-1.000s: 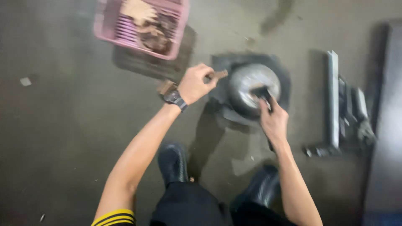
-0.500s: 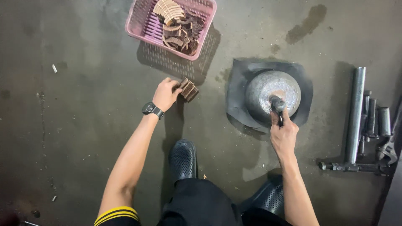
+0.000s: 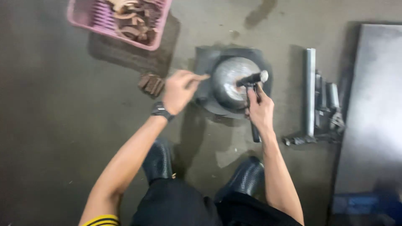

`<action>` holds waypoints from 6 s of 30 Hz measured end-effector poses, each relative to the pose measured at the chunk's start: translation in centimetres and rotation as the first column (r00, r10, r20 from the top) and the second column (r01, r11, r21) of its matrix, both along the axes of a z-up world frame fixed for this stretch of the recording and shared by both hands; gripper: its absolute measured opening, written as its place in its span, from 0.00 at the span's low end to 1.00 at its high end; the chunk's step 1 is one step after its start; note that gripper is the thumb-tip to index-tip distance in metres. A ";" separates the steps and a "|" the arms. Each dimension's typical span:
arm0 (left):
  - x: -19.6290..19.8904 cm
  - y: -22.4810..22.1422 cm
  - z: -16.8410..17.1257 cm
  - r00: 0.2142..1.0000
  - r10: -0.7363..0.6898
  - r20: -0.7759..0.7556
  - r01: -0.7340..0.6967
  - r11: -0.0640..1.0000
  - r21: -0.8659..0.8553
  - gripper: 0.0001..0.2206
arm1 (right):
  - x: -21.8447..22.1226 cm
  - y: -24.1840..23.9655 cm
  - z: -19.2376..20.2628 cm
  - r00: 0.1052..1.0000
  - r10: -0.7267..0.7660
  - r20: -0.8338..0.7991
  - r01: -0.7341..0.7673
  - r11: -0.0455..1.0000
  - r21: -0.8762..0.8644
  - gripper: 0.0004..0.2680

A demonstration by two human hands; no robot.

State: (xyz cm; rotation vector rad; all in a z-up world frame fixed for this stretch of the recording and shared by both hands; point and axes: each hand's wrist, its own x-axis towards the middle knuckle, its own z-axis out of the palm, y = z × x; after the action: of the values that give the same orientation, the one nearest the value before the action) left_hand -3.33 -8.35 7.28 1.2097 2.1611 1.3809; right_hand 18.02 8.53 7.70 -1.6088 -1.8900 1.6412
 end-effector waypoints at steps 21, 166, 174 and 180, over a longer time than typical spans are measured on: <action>4.9 7.6 -7.8 0.960 -0.241 -0.141 0.233 0.970 -0.069 0.10 | 2.2 -1.6 -1.2 0.961 0.274 0.019 -0.235 0.786 0.572 0.11; 4.8 7.4 -7.3 0.938 -0.282 -0.201 0.273 0.959 -0.073 0.10 | 1.7 -1.2 0.5 0.934 0.337 -0.121 -0.192 0.757 0.625 0.15; 4.4 7.3 -8.7 0.944 -0.278 -0.176 0.263 0.959 -0.101 0.10 | 0.4 -1.5 3.7 0.974 0.197 0.111 -0.224 0.907 0.357 0.12; 4.0 8.0 -8.5 0.919 -0.323 -0.228 0.299 0.945 -0.133 0.13 | 0.7 0.1 -0.8 0.899 0.322 0.297 -0.398 0.884 0.245 0.16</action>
State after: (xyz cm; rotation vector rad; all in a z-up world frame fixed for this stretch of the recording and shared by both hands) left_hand 0.65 -0.33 -1.19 1.6778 2.0420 1.0279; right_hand 18.77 8.63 6.90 -1.4523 -2.5580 1.2134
